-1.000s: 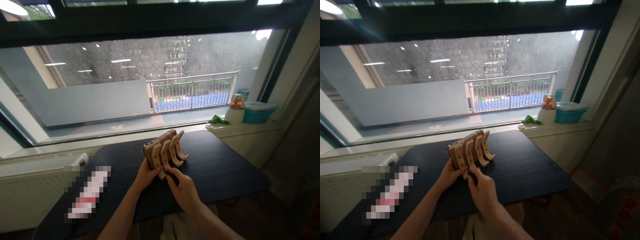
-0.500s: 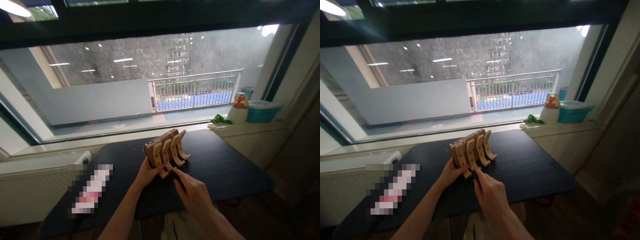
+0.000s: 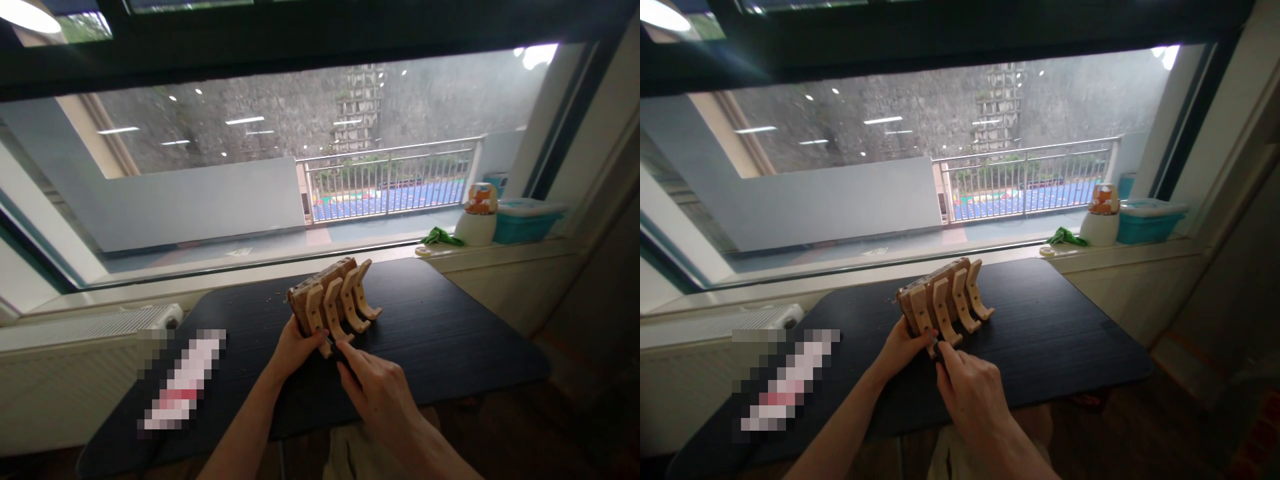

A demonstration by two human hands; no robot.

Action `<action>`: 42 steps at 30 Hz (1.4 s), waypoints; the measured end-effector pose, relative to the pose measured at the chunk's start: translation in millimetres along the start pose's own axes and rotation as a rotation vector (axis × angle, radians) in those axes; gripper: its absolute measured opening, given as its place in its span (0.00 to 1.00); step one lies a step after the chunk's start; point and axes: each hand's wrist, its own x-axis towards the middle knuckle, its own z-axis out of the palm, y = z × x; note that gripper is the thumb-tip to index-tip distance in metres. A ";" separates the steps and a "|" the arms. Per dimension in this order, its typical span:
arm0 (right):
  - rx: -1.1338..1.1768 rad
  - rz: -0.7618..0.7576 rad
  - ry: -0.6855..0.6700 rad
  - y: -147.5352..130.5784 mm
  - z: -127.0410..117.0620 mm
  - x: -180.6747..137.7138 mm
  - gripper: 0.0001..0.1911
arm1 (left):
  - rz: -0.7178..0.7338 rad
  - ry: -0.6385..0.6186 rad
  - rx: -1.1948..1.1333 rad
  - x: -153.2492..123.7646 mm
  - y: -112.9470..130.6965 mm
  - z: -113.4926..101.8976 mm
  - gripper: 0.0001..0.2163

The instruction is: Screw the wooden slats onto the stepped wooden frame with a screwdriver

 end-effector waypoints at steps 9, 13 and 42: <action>-0.042 0.014 -0.036 -2.0 1.5 2.3 0.16 | 0.002 0.017 0.002 0.0 1.3 1.3 0.21; -0.003 0.042 -0.043 -2.6 -0.3 3.1 0.16 | 0.011 0.015 0.001 0.4 0.0 1.0 0.21; -0.089 -0.064 -0.014 -0.3 3.3 1.4 0.16 | 0.024 0.005 0.006 0.5 -1.1 0.4 0.22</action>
